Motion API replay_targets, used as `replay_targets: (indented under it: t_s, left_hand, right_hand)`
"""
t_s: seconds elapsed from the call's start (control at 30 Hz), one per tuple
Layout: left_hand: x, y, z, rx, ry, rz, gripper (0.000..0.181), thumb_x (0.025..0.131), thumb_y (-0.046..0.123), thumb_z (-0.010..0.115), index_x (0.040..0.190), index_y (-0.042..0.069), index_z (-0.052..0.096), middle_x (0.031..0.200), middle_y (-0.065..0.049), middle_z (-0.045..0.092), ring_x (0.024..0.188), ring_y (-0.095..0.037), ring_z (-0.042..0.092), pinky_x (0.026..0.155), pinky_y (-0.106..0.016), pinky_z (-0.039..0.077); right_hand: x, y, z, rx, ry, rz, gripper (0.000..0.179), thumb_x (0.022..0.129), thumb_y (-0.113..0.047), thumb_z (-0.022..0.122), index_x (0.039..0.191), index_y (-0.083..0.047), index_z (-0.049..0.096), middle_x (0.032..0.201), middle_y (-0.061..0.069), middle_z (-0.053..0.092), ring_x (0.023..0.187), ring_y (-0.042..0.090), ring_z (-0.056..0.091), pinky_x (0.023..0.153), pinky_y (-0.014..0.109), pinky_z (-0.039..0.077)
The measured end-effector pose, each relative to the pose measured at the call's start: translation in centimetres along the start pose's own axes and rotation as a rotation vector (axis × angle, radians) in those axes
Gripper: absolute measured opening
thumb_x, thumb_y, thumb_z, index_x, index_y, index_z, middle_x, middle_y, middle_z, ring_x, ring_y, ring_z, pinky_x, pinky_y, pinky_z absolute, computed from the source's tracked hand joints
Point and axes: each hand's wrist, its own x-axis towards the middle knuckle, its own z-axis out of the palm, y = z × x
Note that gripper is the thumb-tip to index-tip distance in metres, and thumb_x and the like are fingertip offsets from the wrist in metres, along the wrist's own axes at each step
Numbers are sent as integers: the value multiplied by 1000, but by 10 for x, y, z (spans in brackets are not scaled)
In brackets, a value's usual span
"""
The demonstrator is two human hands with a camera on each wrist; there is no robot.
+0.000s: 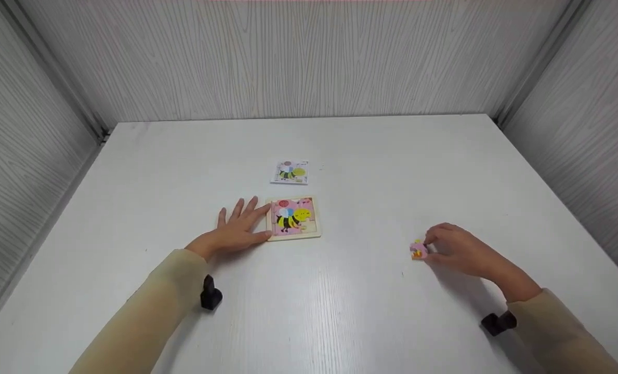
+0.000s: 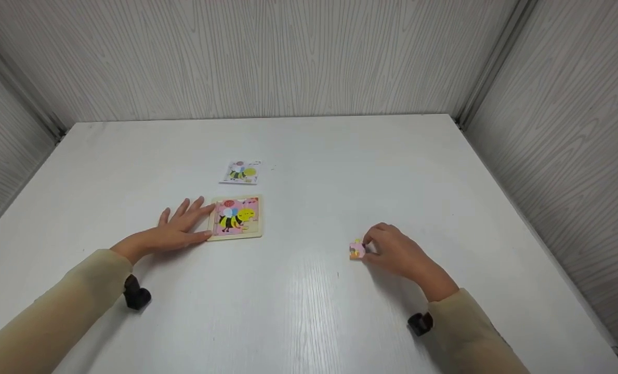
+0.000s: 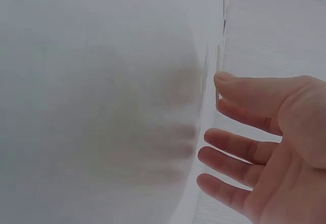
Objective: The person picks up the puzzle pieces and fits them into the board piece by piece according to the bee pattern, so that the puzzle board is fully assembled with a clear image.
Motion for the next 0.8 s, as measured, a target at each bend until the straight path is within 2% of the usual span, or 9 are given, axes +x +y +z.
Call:
replay_targets:
  t_s: [0.37,0.8]
  left_hand:
    - [-2,3,-1,0,-12,-12,75,91,59,39,151,23,9,155,-9,-10,138,-32,-19,101,-58,-17]
    - [-2,2,-1,-3,-3,-4,75,91,57,40,151,23,11,155,-10,-9,138,-33,-17,101,-59,-17]
  right_hand:
    - [19,-19,3,58,37,-80,19,82,-8,70,99,-6,62,113,8,58,110,28,52,90,47,42]
    - [39,-39,6,125,12,-134,18,84,-10,68,101,-8,61,115,5,58,111,24,51,91,44,42]
